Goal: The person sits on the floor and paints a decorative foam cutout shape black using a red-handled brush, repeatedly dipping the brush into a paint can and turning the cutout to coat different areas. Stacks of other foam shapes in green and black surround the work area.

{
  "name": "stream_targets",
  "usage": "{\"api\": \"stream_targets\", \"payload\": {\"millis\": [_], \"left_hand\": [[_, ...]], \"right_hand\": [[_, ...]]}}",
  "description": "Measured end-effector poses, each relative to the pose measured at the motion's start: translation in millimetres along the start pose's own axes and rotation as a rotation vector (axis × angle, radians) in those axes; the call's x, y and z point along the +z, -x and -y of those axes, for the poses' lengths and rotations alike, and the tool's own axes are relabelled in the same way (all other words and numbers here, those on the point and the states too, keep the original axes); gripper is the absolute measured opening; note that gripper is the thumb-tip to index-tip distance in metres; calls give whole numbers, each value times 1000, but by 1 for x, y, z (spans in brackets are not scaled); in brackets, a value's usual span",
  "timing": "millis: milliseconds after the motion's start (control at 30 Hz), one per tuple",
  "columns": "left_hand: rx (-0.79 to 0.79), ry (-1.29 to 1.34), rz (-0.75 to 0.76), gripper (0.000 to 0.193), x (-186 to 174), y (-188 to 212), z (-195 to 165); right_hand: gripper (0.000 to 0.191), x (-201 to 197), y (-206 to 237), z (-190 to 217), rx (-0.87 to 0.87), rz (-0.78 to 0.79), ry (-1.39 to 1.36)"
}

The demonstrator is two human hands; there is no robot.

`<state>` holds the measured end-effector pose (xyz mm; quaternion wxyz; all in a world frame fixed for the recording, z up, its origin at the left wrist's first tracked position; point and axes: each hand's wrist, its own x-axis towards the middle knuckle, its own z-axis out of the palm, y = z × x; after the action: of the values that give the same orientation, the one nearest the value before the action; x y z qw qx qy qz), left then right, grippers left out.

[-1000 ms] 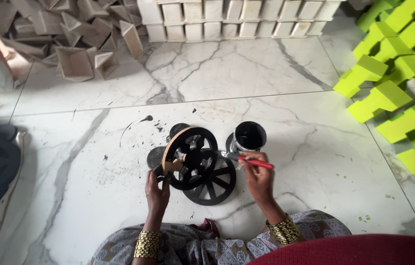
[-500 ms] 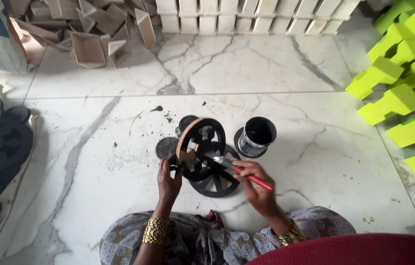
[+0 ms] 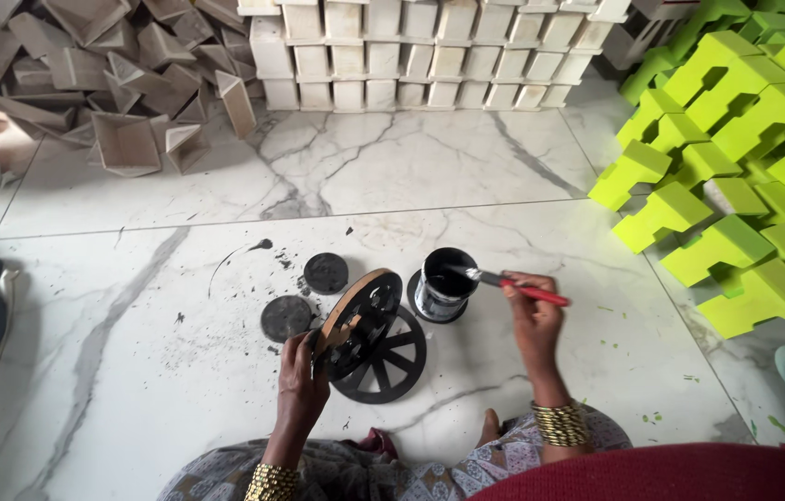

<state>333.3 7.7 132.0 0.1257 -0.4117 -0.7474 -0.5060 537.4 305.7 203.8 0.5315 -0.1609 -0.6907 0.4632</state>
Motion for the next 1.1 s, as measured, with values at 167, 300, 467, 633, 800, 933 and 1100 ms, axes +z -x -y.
{"api": "stream_targets", "payload": {"millis": [167, 300, 467, 633, 800, 933, 1100], "left_hand": [[3, -38, 19, 46, 18, -6, -13], [-38, -60, 63, 43, 33, -14, -33], [-2, -119, 85, 50, 54, -22, -60], [-8, -184, 89, 51, 72, -14, -80], [4, -295, 35, 40, 82, -15, -95], [-8, -286, 74, 49, 78, -14, -108], [-16, -307, 62, 46, 80, -18, -116]], "right_hand": [[9, 3, -8, -49, 39, 103, 263], [9, 3, -17, -68, -35, 178, 358], [10, -20, -18, -65, 47, 139, 305], [13, -73, -19, -60, 165, -176, -49], [19, -137, -12, -65, 587, -506, -441], [18, -165, -5, -52, 637, -489, -608], [21, -153, -5, 7, 565, -328, -584]]}}
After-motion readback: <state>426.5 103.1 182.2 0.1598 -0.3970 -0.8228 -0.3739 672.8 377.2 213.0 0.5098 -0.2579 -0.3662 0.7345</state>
